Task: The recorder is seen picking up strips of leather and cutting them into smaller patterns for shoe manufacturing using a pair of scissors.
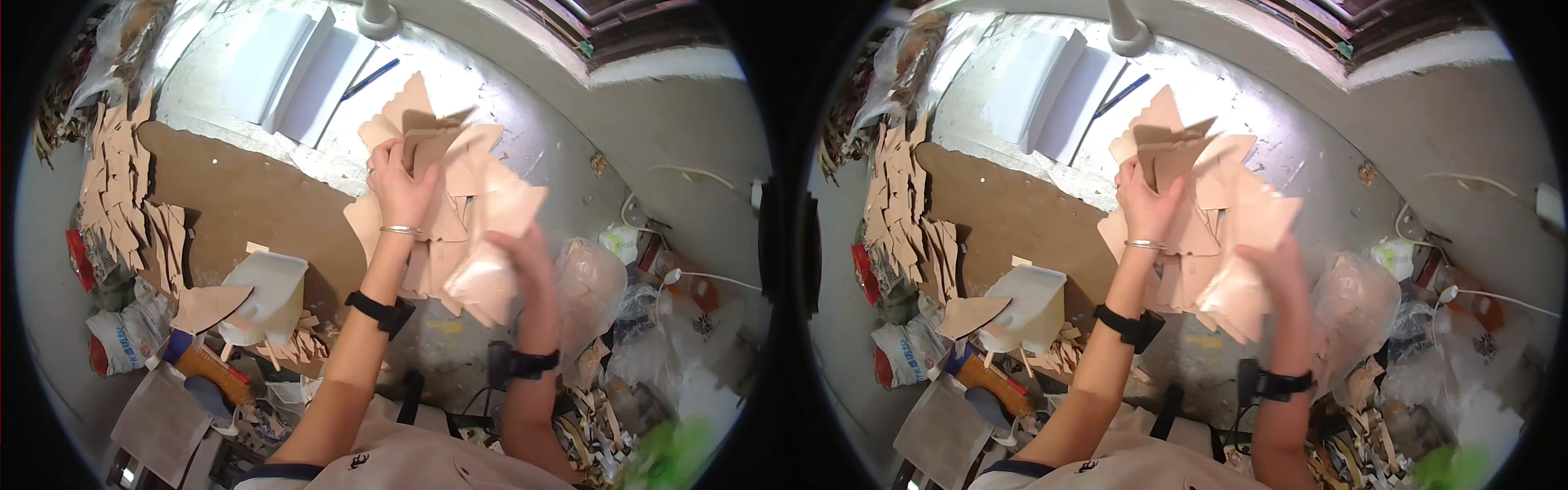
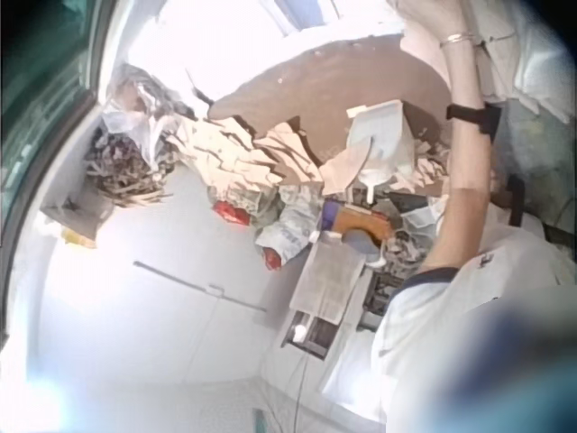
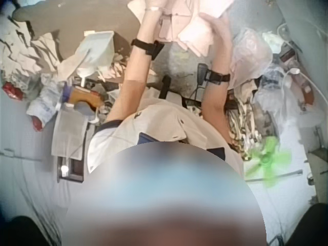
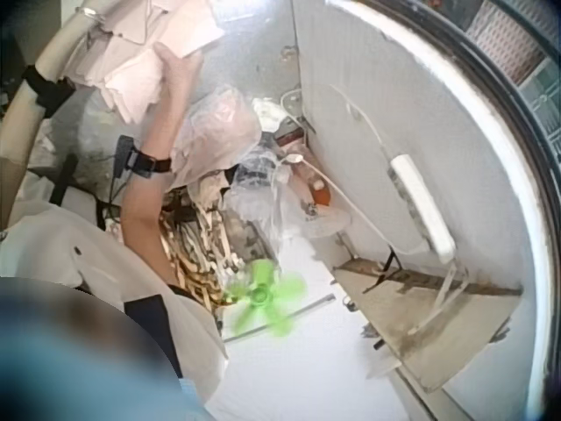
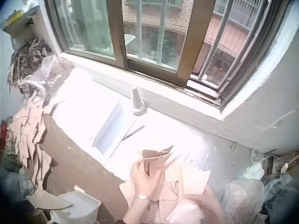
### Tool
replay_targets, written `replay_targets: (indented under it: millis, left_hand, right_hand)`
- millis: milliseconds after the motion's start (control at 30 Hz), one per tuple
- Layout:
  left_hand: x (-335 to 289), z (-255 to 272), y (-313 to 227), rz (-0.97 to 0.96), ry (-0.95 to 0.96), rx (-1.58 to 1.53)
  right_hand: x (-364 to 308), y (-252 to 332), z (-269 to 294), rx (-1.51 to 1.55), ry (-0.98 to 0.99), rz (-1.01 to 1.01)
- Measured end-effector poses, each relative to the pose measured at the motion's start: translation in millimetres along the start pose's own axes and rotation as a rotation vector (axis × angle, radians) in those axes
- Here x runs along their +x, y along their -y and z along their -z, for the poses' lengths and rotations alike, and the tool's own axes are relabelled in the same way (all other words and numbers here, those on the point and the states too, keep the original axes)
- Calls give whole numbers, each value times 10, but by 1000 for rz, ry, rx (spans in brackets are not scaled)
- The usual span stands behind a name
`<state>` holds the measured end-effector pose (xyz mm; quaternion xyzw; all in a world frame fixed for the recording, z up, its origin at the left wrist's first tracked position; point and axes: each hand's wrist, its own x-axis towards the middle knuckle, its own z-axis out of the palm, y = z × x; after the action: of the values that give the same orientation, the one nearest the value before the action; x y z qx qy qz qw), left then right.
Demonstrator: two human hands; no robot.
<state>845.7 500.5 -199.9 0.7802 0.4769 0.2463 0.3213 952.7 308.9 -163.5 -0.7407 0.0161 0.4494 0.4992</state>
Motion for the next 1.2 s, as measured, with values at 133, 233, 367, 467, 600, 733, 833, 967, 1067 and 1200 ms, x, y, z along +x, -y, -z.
replay_targets:
  millis: [133,233,367,467,600,733,833,967,1067,1200]
  left_hand:
    - [3,8,-27,16,100,-156]
    - [36,508,-160,163,210,-529]
    - [-19,1261,-424,412,44,-877]
    - [-205,1650,-120,723,399,-1022]
    - [-579,1530,200,907,481,-1133]
    - [-781,1334,383,922,499,-919]
    - [-785,1412,421,809,539,-842]
    - [-798,1564,505,596,692,-1195]
    - [-815,1440,-2,258,492,-1490]
    - [-675,1526,436,261,814,-1169]
  right_hand:
    - [25,-433,-311,-555,-360,367]
    - [-70,-272,-214,-234,-245,292]
    - [-245,-211,389,304,-155,74]
    - [-462,-241,747,710,-82,-44]
    - [-778,-638,917,1052,3,116]
    - [-990,-287,639,1638,503,243]
    - [-944,-68,383,1523,699,455]
    - [-800,53,323,1485,784,361]
    - [-445,-210,474,1445,1240,371]
    - [-683,-109,221,1144,357,-30]
